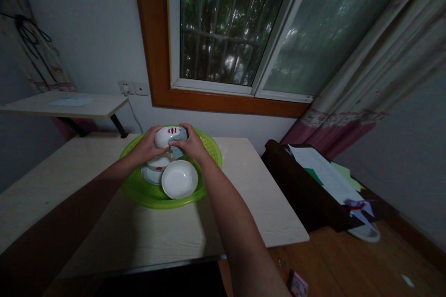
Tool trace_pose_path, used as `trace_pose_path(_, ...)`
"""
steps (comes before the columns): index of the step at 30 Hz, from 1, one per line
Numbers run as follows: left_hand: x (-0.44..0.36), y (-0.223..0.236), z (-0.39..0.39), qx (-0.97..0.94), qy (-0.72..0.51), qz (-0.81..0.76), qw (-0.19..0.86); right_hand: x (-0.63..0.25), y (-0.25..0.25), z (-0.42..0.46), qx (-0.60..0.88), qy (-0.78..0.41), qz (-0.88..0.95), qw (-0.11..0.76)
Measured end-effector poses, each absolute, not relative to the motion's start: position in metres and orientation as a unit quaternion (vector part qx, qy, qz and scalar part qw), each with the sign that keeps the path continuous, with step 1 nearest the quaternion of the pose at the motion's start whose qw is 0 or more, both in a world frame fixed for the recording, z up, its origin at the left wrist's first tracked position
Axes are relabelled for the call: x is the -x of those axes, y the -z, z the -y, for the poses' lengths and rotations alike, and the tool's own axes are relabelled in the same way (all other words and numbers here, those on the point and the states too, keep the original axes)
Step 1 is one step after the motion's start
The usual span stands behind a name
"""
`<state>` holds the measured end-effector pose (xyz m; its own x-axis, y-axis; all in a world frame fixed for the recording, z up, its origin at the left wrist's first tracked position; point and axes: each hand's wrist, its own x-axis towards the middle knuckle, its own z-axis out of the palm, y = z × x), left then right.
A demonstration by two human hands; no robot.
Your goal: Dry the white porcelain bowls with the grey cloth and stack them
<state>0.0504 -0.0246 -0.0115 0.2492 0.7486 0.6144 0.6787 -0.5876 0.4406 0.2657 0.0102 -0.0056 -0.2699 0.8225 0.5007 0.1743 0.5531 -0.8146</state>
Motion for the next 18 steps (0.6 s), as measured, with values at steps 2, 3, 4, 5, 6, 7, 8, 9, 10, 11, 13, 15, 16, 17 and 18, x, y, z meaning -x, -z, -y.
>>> trace_pose_path(2,-0.05,0.012,0.025,-0.782,-0.416,-0.462,0.04,-0.269,0.006,-0.013,0.33,-0.358,0.712,0.506)
trace_pose_path(3,-0.05,0.012,0.024,-0.779,-0.417,-0.466,0.038,-0.271,0.006,-0.014,0.324,-0.373,0.705,0.509)
trace_pose_path(4,-0.05,0.013,0.024,-0.777,-0.419,-0.468,0.037,-0.273,0.006,-0.015,0.318,-0.388,0.7,0.508)
trace_pose_path(5,-0.049,0.013,0.024,-0.776,-0.42,-0.469,0.037,-0.274,0.005,-0.015,0.314,-0.402,0.695,0.507)
trace_pose_path(6,-0.049,0.014,0.024,-0.775,-0.421,-0.469,0.037,-0.276,0.005,-0.015,0.311,-0.414,0.691,0.504)
trace_pose_path(7,-0.049,0.014,0.023,-0.775,-0.422,-0.468,0.037,-0.277,0.004,-0.015,0.31,-0.424,0.686,0.503)
trace_pose_path(8,-0.048,0.014,0.023,-0.775,-0.423,-0.468,0.038,-0.277,0.004,-0.015,0.31,-0.434,0.68,0.503)
trace_pose_path(9,-0.048,0.014,0.023,-0.773,-0.426,-0.469,0.039,-0.278,0.003,-0.014,0.311,-0.443,0.674,0.503)
trace_pose_path(10,-0.048,0.014,0.023,-0.77,-0.429,-0.471,0.039,-0.278,0.003,-0.013,0.312,-0.451,0.668,0.503)
trace_pose_path(11,-0.048,0.013,0.024,-0.766,-0.431,-0.475,0.041,-0.278,0.003,-0.013,0.313,-0.457,0.663,0.503)
trace_pose_path(13,-0.049,0.011,0.025,-0.757,-0.437,-0.483,0.047,-0.277,0.003,-0.011,0.31,-0.459,0.661,0.506)
trace_pose_path(15,-0.05,0.009,0.027,-0.745,-0.448,-0.491,0.055,-0.276,0.003,-0.01,0.307,-0.447,0.667,0.511)
trace_pose_path(16,-0.05,0.007,0.028,-0.739,-0.454,-0.494,0.059,-0.275,0.004,-0.01,0.307,-0.441,0.671,0.511)
trace_pose_path(17,-0.051,0.007,0.029,-0.733,-0.461,-0.496,0.062,-0.275,0.004,-0.009,0.309,-0.438,0.672,0.51)
trace_pose_path(18,-0.051,0.006,0.029,-0.729,-0.466,-0.498,0.066,-0.274,0.005,-0.009,0.313,-0.439,0.673,0.507)
